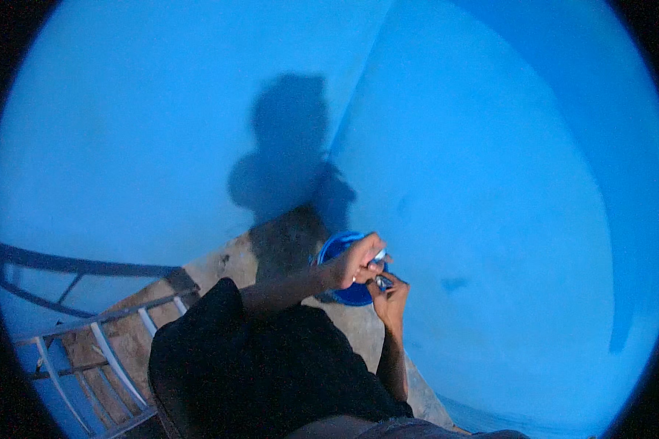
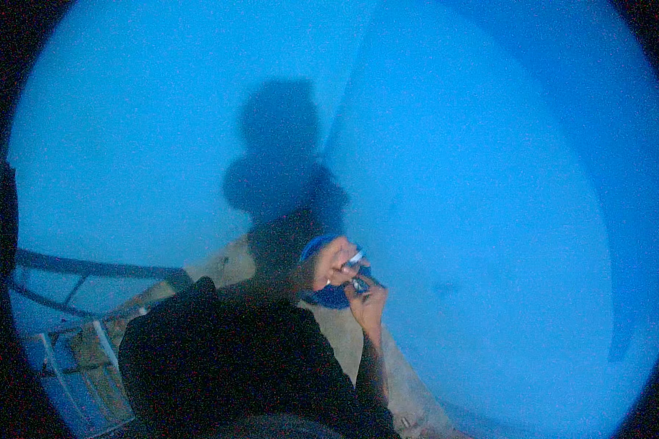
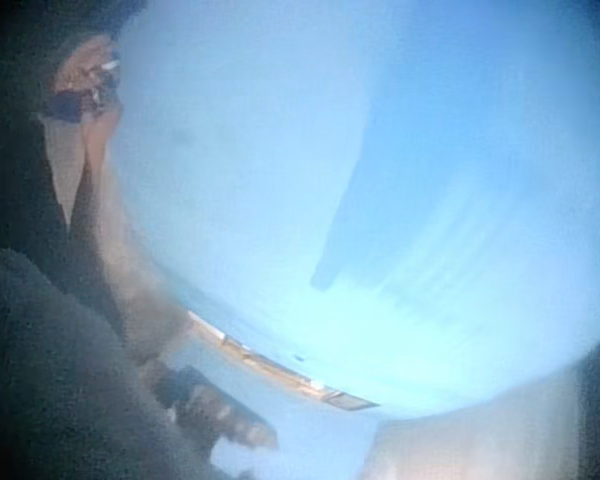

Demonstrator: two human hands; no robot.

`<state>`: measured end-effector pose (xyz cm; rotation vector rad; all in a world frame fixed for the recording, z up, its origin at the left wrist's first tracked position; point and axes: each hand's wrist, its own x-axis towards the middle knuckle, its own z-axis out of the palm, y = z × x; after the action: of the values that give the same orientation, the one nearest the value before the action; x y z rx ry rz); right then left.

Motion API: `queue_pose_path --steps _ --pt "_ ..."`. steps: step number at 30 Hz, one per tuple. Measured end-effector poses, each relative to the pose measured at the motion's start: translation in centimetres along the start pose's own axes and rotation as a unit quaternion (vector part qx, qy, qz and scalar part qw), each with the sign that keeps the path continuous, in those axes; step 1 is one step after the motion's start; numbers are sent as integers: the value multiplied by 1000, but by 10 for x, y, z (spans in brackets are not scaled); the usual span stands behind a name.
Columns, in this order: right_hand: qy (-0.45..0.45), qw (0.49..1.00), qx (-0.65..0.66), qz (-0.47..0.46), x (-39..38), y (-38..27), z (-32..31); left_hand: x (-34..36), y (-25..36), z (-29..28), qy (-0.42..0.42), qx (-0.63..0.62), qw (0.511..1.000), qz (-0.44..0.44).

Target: The person prepares blue paint by mixing it in a bucket while sitting on the floor, then stands and applies the paint to a wall using a brush. The person repeatedly dips the brush into the bucket and paints the wall surface.

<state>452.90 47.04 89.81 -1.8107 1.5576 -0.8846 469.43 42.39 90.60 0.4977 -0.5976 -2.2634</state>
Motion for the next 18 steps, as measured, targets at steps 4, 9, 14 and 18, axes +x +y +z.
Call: queue_pose_path --steps 4,9,14,18 --pt "59 974 -119 -181 -4 -12 -10 -18 3 10 -34 26 999 30" --pt "46 940 -191 -281 15 17 9 -23 14 -7 51 -17 998 -24" --pt "95 939 -211 -255 15 24 6 -13 20 -7 45 111 992 -40" --pt "94 952 -200 -210 12 20 10 -17 22 -1 129 116 984 -39"
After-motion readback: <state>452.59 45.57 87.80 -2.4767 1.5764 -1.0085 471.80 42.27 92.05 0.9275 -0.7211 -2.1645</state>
